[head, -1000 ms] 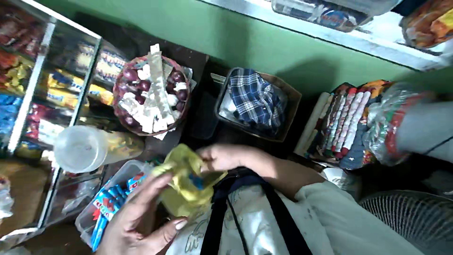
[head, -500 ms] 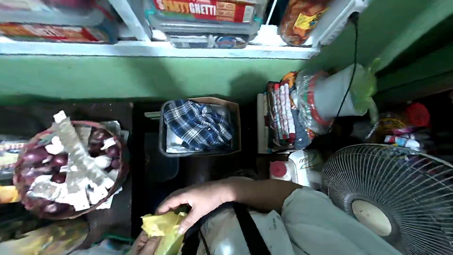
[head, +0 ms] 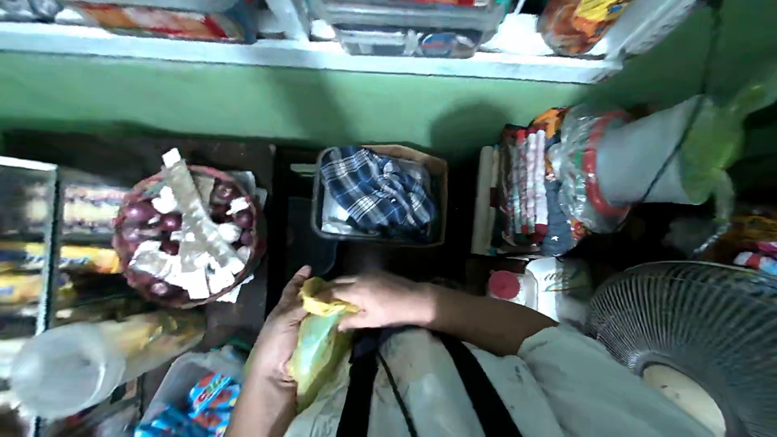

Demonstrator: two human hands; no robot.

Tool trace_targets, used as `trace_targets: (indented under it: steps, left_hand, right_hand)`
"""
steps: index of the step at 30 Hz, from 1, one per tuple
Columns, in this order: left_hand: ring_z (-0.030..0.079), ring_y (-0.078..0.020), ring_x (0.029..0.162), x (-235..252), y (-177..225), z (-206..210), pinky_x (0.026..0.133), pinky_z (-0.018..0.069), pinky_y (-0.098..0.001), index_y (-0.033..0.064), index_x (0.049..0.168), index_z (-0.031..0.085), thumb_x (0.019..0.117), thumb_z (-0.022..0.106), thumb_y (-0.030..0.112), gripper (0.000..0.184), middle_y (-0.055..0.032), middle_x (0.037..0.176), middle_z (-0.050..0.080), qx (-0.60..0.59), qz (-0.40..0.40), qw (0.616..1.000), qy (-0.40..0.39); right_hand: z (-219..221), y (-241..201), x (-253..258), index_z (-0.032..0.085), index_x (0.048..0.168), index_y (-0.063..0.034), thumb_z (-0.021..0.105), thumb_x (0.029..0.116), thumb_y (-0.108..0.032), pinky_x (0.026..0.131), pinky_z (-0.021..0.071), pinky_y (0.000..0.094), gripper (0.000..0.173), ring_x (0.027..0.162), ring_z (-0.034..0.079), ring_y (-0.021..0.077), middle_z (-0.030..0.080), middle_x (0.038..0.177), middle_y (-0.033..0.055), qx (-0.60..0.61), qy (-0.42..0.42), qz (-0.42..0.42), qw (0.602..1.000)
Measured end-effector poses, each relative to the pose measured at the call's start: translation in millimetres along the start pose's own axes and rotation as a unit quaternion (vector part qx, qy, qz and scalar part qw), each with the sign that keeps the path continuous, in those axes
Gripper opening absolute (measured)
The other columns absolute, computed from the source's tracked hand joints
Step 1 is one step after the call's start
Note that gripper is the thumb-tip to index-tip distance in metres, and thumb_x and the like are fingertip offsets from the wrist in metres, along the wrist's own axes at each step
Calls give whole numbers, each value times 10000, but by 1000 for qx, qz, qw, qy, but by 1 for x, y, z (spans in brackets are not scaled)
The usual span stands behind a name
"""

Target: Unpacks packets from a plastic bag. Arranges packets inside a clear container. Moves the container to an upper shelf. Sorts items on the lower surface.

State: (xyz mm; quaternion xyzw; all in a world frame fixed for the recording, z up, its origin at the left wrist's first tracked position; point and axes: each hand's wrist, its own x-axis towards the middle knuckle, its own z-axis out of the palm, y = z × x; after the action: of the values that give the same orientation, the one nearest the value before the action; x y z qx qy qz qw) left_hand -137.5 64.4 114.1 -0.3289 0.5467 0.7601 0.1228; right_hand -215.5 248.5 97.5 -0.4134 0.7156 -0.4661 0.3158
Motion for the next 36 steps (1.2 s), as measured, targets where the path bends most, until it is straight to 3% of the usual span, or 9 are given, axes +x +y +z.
trace_targets:
  steps: [3,5,7,10,17,21,24,31,36]
  left_hand:
    - [679,-111,1057,-13,4,-14,847,593,-280,43,1577,251,945,555,118,706,-104,1425,557,332,170,924,77]
    - [623,-263,1194,-26,12,-32,950,568,-390,-36,1442,485,988,593,216,530,-284,1451,484,493,344,794,87]
    - [489,-397,1359,-38,25,-41,1092,420,-575,180,1278,691,990,628,448,399,-230,1455,526,540,390,745,10]
    - [341,-388,1498,-30,13,-43,1157,343,-658,372,1389,630,818,715,674,652,-72,1607,425,546,237,793,-129]
    - [627,-147,1218,14,-42,-81,1046,533,-376,118,1407,595,972,669,236,457,-49,1395,622,288,-56,943,-155]
    - [668,-128,1119,11,-47,-87,978,568,-345,82,1344,629,963,645,200,400,-46,1289,674,235,-57,967,-81]
    - [702,-111,965,14,-13,-69,841,616,-312,58,1307,618,978,589,124,336,-36,1140,709,175,63,981,48]
    - [630,-145,1130,107,47,2,979,571,-393,58,1379,398,994,571,71,422,-17,1257,585,-1,424,893,149]
    - [614,-193,1155,185,-1,63,963,572,-412,20,1430,372,1060,505,188,428,-136,1340,529,-37,309,928,205]
  right_hand:
    - [-7,-1,0,672,1162,62,622,1024,-245,950,509,525,340,1029,676,346,702,1071,227,10,-65,78,995]
    - [-13,1,5,654,1058,65,584,1045,-310,831,502,523,381,885,641,324,658,929,209,28,-122,138,982]
    - [-14,8,13,637,962,38,588,1040,-357,727,487,480,406,766,592,257,606,826,148,53,-151,169,972]
    - [-7,26,29,639,911,12,594,1039,-356,671,463,358,392,703,540,127,582,783,62,114,-177,170,963]
    - [-23,75,50,671,1290,-108,639,1018,-278,991,556,493,322,1143,667,256,676,1272,122,-1,93,212,973]
    - [-54,128,58,420,1559,-386,823,833,-445,1023,404,744,833,1501,216,533,147,1718,128,-232,178,343,893]
    - [-52,158,66,236,1624,-424,883,753,-501,969,468,729,1088,1488,185,588,-71,1733,122,-218,150,426,865]
    - [-48,197,51,601,1386,-69,739,896,-155,1038,487,605,516,1270,582,394,572,1414,218,-59,237,388,889]
    - [-73,151,-9,509,1433,-108,720,870,-183,913,595,441,606,1089,674,190,655,1253,116,156,446,321,821]
